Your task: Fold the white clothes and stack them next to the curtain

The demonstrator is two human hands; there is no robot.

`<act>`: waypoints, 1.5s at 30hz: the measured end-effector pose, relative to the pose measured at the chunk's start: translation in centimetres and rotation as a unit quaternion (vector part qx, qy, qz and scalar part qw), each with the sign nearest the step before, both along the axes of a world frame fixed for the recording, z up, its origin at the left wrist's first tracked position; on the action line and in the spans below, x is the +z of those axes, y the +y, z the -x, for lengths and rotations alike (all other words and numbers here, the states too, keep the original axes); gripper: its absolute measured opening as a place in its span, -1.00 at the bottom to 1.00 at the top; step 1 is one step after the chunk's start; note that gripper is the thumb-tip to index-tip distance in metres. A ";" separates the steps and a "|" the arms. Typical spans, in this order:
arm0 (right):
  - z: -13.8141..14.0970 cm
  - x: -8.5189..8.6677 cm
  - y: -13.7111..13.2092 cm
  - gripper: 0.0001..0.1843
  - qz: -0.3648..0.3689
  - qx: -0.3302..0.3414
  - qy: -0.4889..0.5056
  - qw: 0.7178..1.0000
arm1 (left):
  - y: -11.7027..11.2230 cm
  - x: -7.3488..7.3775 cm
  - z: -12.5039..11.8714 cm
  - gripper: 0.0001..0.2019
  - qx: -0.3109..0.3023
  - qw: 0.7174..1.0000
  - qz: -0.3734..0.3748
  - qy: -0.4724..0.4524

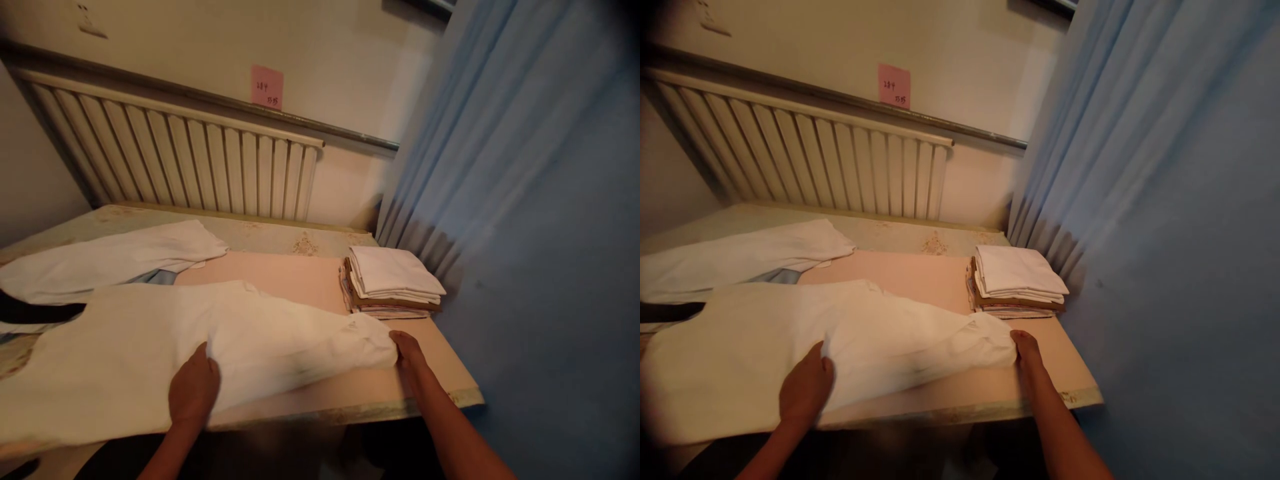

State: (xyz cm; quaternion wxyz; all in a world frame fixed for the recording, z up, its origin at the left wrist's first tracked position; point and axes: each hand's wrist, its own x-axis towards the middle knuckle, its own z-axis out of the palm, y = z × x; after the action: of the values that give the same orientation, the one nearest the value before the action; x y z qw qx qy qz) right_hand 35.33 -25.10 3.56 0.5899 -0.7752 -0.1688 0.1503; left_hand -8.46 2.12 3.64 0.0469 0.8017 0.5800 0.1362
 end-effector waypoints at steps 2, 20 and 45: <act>0.3 0.7 0.1 -0.79 0.059 -0.024 -0.074 0.995 | 0.0 0.1 0.0 -0.61 0.003 1.000 0.007 0.001; 6.6 2.6 7.4 -0.72 0.194 0.190 -0.413 0.869 | -0.2 0.0 0.1 -0.59 -0.005 1.000 -0.009 -0.014; 7.1 0.6 6.0 -0.84 0.274 0.172 -0.500 0.803 | 4.0 -0.5 4.9 -0.71 0.004 0.965 0.252 -0.077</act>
State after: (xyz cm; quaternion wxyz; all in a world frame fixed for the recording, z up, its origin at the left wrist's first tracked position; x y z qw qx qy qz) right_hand 28.22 -19.11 4.12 0.1510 -0.8303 -0.5231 -0.1191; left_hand -13.34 6.11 3.19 0.2917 0.7484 0.5938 0.0475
